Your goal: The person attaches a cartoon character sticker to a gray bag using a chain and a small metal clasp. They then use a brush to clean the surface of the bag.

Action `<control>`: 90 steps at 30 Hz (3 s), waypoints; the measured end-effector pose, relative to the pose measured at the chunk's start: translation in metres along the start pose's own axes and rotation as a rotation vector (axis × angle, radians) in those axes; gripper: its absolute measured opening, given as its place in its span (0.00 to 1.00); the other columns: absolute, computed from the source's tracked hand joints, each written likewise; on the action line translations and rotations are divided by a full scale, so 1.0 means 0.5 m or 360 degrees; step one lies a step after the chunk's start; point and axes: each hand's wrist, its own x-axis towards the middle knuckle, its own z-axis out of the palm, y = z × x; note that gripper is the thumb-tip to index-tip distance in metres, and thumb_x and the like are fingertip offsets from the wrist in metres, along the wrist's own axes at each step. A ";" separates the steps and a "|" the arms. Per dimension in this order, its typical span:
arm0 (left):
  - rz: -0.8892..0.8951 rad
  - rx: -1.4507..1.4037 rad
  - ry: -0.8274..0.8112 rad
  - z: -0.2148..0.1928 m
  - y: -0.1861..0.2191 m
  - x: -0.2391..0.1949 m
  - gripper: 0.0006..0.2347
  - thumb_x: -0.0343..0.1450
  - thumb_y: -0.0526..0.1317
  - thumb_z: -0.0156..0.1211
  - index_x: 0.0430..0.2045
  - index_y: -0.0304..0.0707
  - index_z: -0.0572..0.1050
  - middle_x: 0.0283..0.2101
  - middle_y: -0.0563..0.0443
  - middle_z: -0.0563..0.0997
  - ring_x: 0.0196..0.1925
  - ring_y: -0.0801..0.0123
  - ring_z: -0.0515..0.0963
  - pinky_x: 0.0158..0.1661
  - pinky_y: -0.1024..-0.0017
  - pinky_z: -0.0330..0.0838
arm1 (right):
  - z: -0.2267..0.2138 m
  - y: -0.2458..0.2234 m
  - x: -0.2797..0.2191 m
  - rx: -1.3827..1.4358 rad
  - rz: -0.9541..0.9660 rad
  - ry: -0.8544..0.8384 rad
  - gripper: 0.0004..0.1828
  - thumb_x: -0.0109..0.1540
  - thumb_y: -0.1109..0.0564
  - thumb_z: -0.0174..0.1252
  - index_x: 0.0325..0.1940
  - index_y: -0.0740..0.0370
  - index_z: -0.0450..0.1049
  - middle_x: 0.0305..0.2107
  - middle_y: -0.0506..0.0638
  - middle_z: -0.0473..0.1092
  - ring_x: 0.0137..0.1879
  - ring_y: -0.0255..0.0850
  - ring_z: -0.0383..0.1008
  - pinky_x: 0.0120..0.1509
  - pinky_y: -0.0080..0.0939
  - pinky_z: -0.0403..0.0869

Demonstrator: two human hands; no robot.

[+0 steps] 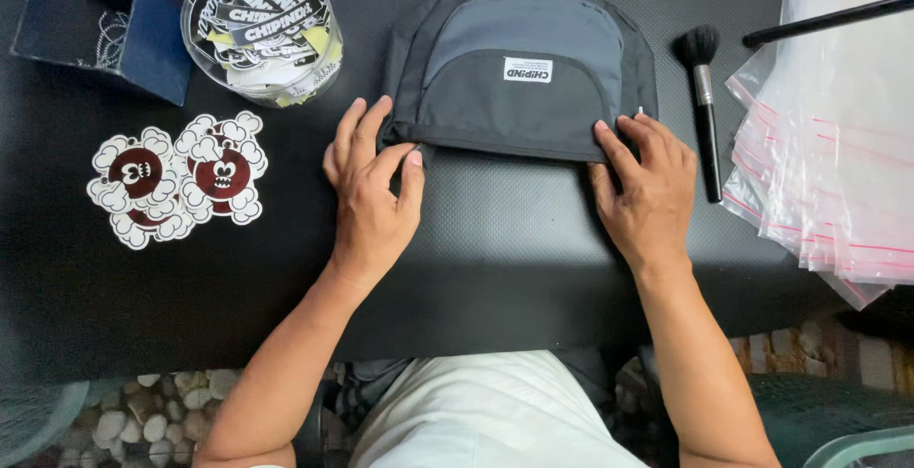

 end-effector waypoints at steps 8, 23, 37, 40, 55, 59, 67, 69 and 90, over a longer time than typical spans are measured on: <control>-0.0196 -0.0134 -0.0182 -0.002 -0.008 -0.005 0.11 0.78 0.35 0.52 0.31 0.25 0.78 0.71 0.36 0.65 0.77 0.38 0.52 0.64 0.37 0.46 | -0.001 0.000 -0.002 0.0015 0.0004 -0.0044 0.18 0.64 0.56 0.68 0.59 0.54 0.83 0.51 0.54 0.75 0.63 0.53 0.76 0.61 0.50 0.70; 0.0464 0.0543 -0.0119 -0.005 -0.016 0.049 0.08 0.73 0.35 0.62 0.44 0.34 0.77 0.51 0.40 0.74 0.60 0.47 0.74 0.53 0.55 0.69 | -0.010 -0.009 0.006 0.0047 0.0017 -0.0074 0.21 0.62 0.56 0.70 0.60 0.55 0.82 0.55 0.58 0.73 0.65 0.58 0.73 0.61 0.55 0.70; 0.0700 0.0279 -0.0336 0.020 0.054 0.152 0.24 0.75 0.49 0.54 0.58 0.26 0.74 0.64 0.28 0.71 0.71 0.41 0.66 0.68 0.45 0.52 | -0.065 -0.052 0.103 0.0172 0.0117 -0.0355 0.26 0.64 0.53 0.56 0.66 0.63 0.74 0.67 0.63 0.67 0.77 0.59 0.61 0.78 0.69 0.47; 0.0630 0.0299 -0.0582 0.067 0.058 0.169 0.28 0.77 0.52 0.52 0.67 0.28 0.67 0.74 0.32 0.61 0.78 0.46 0.52 0.73 0.45 0.38 | -0.023 -0.054 0.163 0.0202 0.0125 -0.0458 0.32 0.73 0.47 0.50 0.78 0.64 0.60 0.75 0.67 0.53 0.82 0.62 0.45 0.81 0.65 0.45; 0.0587 0.0245 -0.0894 0.103 -0.001 0.170 0.35 0.73 0.58 0.52 0.70 0.29 0.60 0.75 0.34 0.59 0.79 0.50 0.52 0.75 0.47 0.35 | 0.067 -0.057 0.165 -0.0158 0.0171 -0.1232 0.48 0.71 0.27 0.32 0.82 0.67 0.46 0.78 0.68 0.42 0.83 0.61 0.34 0.82 0.64 0.44; 0.0605 0.0277 -0.0919 0.108 -0.003 0.169 0.36 0.73 0.59 0.50 0.71 0.30 0.60 0.75 0.35 0.59 0.79 0.51 0.52 0.74 0.47 0.35 | 0.069 -0.045 0.169 -0.0151 0.0160 -0.1280 0.50 0.69 0.25 0.32 0.81 0.67 0.47 0.77 0.68 0.43 0.83 0.62 0.35 0.80 0.69 0.44; 0.0633 0.0257 -0.0918 0.097 0.005 0.168 0.35 0.75 0.58 0.50 0.71 0.28 0.57 0.75 0.32 0.58 0.79 0.48 0.51 0.74 0.45 0.34 | 0.106 -0.028 0.216 0.0122 0.0171 -0.1059 0.44 0.72 0.30 0.37 0.82 0.64 0.50 0.78 0.67 0.43 0.84 0.60 0.35 0.83 0.67 0.39; 0.0538 0.0317 -0.0924 0.093 0.011 0.166 0.38 0.72 0.61 0.52 0.71 0.29 0.59 0.74 0.25 0.56 0.78 0.41 0.49 0.74 0.42 0.33 | 0.121 -0.024 0.204 0.0046 0.0179 -0.1135 0.46 0.71 0.27 0.32 0.83 0.60 0.47 0.78 0.64 0.42 0.84 0.56 0.32 0.84 0.64 0.36; 0.0186 -0.0217 -0.1241 0.096 -0.035 0.197 0.30 0.80 0.55 0.27 0.73 0.29 0.49 0.78 0.37 0.43 0.80 0.58 0.35 0.74 0.55 0.24 | 0.129 -0.019 0.195 0.0070 -0.0044 -0.0780 0.41 0.73 0.35 0.42 0.79 0.70 0.58 0.74 0.72 0.52 0.80 0.64 0.45 0.79 0.68 0.46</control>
